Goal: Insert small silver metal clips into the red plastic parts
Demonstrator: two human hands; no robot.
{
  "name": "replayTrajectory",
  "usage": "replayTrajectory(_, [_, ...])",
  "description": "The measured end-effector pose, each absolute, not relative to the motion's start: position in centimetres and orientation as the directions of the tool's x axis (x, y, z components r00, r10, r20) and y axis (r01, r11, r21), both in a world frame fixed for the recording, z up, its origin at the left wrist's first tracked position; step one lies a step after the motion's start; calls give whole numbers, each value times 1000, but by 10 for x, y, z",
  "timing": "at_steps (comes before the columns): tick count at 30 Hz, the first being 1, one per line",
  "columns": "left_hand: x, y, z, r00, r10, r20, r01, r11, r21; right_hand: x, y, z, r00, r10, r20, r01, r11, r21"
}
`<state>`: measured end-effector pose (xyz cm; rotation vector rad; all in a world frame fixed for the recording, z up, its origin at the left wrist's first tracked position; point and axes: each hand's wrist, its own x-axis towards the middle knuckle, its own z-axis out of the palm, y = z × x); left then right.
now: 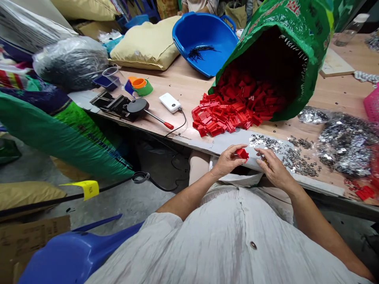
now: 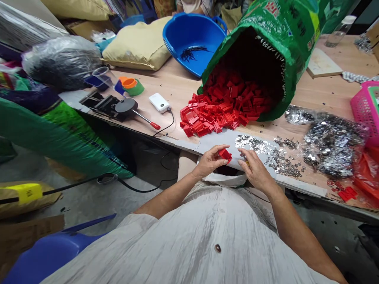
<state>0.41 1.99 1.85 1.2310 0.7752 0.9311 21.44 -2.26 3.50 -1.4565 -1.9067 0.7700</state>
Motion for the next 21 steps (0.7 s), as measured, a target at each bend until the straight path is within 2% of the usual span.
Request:
replayTrajectory(3, [2,35,16,418,894,159,49,-197,979,211,-20,30,-230,961,150,667,268,-695])
replayTrajectory(6, [3,44,14,475,851,222,149,-327,933,209,-17,24,-218,965,144,720,259,-644])
replayTrajectory(11, [6,51,11,547,819,175,207,-335,919,210,-12,20,-207,971,122,778,239,-581])
replayTrajectory(21, [3,60,10,584,801,131,209,-304,929,209,-2,21,-272,957,105,764,281,-580])
